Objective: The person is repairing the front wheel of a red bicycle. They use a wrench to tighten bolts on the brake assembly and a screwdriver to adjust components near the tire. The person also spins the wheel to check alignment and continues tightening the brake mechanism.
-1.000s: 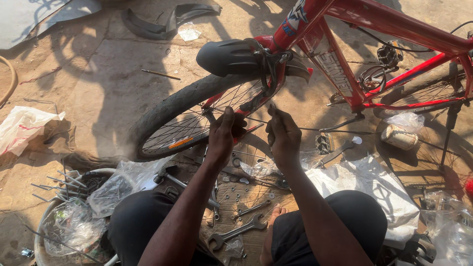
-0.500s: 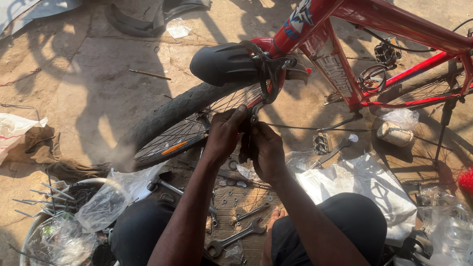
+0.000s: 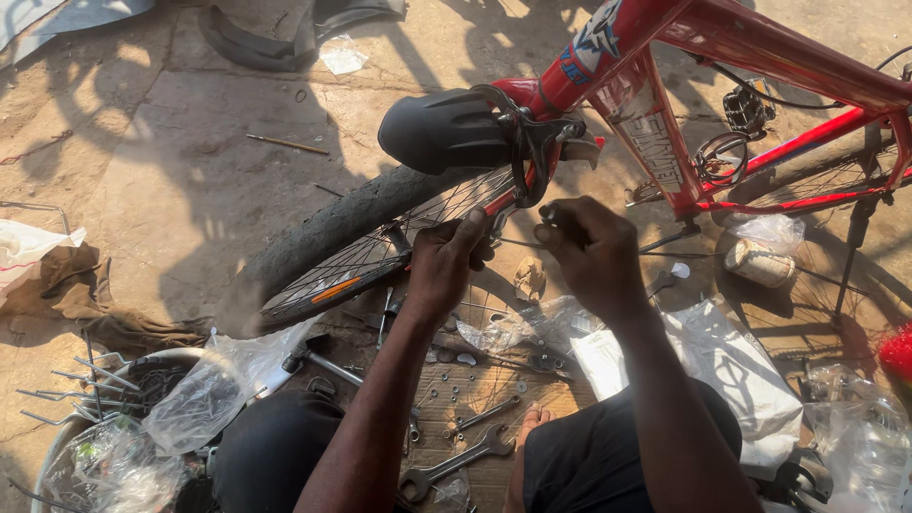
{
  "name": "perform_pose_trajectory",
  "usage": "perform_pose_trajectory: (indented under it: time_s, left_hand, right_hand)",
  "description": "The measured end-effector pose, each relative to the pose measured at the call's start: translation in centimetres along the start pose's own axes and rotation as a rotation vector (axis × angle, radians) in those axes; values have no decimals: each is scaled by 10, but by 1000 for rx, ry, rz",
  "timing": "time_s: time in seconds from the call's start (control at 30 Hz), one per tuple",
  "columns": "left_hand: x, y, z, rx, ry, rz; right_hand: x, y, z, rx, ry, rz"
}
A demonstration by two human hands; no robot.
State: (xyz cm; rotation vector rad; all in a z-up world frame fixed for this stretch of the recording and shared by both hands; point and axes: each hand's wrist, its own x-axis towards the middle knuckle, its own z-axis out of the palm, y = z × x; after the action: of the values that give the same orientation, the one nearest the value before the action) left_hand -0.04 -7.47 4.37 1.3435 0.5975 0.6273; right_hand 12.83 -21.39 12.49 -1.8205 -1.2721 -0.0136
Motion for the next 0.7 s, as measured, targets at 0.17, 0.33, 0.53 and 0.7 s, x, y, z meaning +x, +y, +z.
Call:
perform_pose_trajectory:
  time_s: [0.17,0.33,0.53,0.7]
  left_hand:
    - [-2,-13,-1,-120,-27,-16]
    - [4,-12,-4,-142,-44,-2]
    - [-1,-12,-3,-54,-29,49]
    - [-2,-10,-1,-138,-64,58]
  right_hand:
    - [-36,7,57,230,56,147]
    - [-31,6,71,136,74,150]
    - [-24,-3,67,109,97,190]
    - [-26,-2,65,-44,150,3]
